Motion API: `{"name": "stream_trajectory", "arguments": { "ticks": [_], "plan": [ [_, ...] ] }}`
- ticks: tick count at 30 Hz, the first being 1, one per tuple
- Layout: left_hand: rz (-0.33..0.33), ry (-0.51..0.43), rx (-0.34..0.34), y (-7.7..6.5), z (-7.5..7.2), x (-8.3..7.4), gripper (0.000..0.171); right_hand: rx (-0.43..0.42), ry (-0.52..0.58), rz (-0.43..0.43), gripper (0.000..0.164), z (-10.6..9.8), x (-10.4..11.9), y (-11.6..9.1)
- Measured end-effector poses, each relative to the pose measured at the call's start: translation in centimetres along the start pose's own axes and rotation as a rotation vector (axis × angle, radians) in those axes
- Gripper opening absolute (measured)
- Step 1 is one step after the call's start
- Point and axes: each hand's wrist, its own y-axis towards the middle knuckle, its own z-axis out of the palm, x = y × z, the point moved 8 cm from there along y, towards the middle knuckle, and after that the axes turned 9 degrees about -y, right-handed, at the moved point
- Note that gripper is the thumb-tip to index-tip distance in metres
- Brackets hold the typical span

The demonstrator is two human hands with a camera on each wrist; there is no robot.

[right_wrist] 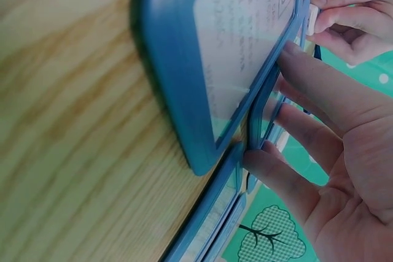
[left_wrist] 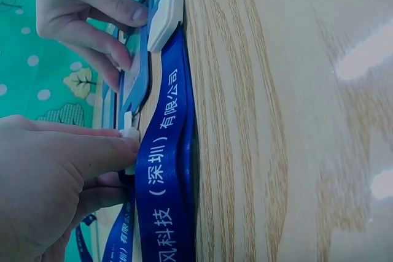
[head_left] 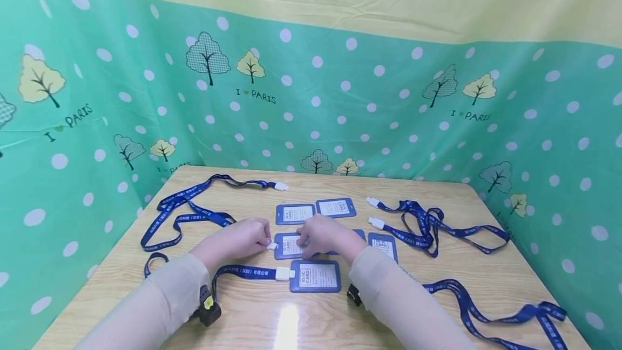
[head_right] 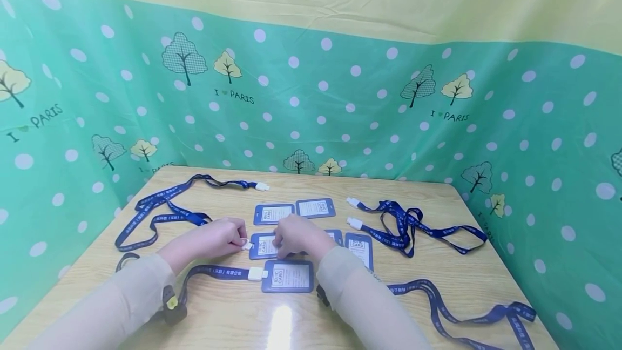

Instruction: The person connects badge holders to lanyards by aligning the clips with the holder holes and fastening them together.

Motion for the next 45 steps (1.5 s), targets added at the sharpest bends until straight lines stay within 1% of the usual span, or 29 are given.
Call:
{"name": "stream_trajectory", "arguments": {
  "ticks": [4, 7, 21, 25, 31, 39, 45],
  "plan": [
    [0.048, 0.018, -0.003, 0.0, -0.05, -0.21, 0.01, 0.002, 0.0, -0.001, 0.034, -0.01, 0.04, 0.09],
    [0.061, 0.034, -0.006, 0.04, -0.08, -0.38, 0.011, 0.003, 0.001, -0.002, 0.035, -0.02, 0.07, 0.11],
    [0.014, 0.054, -0.001, 0.17, 0.02, -0.23, 0.01, 0.004, -0.004, -0.003, 0.035, 0.03, 0.09, 0.06],
    [0.018, 0.054, -0.001, 0.17, 0.05, -0.21, 0.01, -0.001, -0.016, -0.009, 0.035, 0.08, 0.07, 0.11],
    [0.018, 0.049, -0.006, 0.11, 0.02, -0.22, 0.009, 0.0, 0.003, -0.001, 0.035, 0.11, -0.1, 0.17],
    [0.024, 0.068, -0.002, 0.2, 0.2, -0.14, 0.009, 0.002, 0.004, 0.005, 0.034, 0.22, -0.14, 0.19],
    [0.043, 0.069, -0.007, 0.19, 0.17, -0.21, 0.009, -0.005, -0.012, 0.009, 0.036, 0.22, -0.13, 0.27]
  ]
}}
